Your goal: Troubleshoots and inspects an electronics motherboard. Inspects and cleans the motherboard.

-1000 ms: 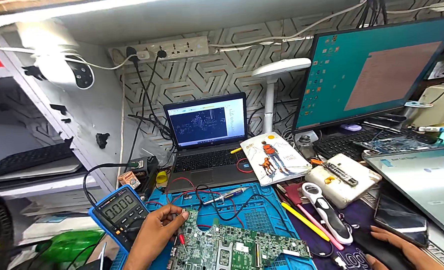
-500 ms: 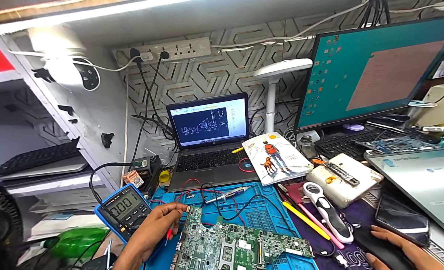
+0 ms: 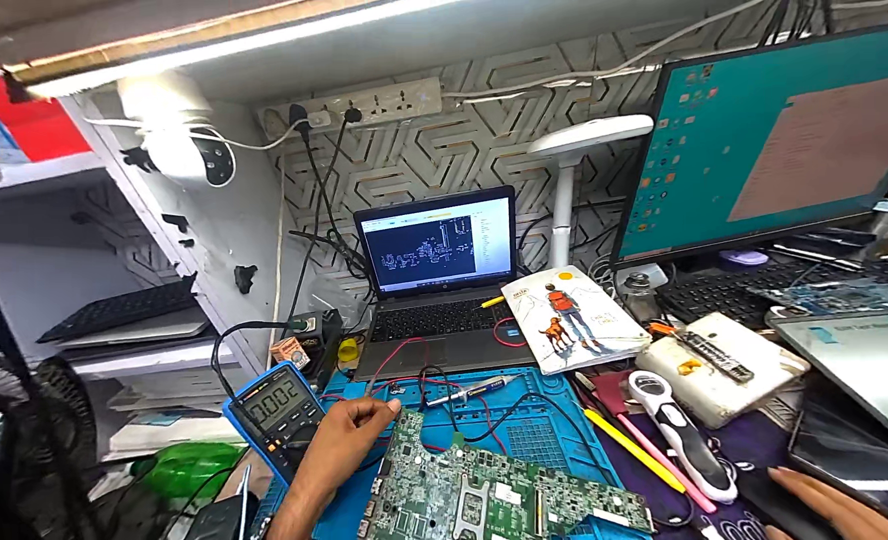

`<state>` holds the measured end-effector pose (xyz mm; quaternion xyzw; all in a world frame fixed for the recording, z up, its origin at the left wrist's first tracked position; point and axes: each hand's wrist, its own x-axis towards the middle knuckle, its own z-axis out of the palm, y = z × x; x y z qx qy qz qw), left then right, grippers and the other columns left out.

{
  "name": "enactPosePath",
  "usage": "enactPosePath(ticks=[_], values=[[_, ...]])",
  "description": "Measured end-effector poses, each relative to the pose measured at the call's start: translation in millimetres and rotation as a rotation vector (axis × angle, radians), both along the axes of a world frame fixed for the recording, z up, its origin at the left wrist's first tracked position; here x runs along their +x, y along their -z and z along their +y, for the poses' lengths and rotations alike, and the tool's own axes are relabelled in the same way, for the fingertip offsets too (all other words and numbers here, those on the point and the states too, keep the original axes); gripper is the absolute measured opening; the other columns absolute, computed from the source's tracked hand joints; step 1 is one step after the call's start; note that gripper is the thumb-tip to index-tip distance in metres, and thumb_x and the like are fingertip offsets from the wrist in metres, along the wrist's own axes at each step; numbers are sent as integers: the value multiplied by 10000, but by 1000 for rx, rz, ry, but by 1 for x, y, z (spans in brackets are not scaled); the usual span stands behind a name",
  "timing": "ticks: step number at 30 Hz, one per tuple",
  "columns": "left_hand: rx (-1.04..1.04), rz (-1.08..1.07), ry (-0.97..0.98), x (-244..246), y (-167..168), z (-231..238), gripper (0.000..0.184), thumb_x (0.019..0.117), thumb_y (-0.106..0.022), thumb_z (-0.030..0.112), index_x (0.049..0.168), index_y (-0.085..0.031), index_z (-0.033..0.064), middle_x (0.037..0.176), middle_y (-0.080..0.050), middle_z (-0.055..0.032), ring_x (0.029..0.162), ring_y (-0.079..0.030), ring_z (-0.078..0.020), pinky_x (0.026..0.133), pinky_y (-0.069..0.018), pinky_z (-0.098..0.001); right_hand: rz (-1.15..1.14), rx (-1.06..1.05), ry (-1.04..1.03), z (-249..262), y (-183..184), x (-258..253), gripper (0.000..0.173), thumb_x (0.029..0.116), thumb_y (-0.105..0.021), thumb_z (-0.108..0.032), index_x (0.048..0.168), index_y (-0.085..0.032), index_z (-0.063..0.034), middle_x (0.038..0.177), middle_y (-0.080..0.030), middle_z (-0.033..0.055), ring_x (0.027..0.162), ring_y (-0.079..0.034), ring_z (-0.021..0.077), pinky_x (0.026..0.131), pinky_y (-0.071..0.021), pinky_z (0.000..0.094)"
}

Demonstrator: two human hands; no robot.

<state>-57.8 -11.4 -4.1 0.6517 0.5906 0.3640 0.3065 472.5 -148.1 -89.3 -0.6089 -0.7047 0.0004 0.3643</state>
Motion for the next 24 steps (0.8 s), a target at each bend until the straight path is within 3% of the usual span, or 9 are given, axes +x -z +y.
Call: enactPosePath(ticks=[3, 9, 24], values=[[107, -11, -89, 5, 11, 1, 309, 897, -720, 483, 817, -781, 190, 647, -620, 62, 551, -513, -80, 546, -425, -285, -19, -7, -1, 0, 1, 1, 518, 968, -659, -365, 1364, -638, -32, 1393, -606, 255, 1316, -579, 378, 1116, -444, 527], [144, 10, -104, 4, 17, -1, 306, 889, -694, 480, 763, -741, 205, 573, -523, 68, 500, -445, -83, 497, -370, -278, 29, 1, 5, -2, 4, 1, 506, 941, -697, -355, 1305, -639, -8, 1375, -621, 244, 1324, -579, 358, 1122, -450, 510], [211, 45, -108, 3, 21, -4, 286, 899, -675, 482, 754, -727, 240, 619, -564, 82, 542, -489, -77, 521, -396, -280, 32, 13, 17, -5, 0, -2, 514, 934, -700, -327, 1314, -622, 11, 1366, -624, 250, 1324, -579, 345, 1125, -446, 494]])
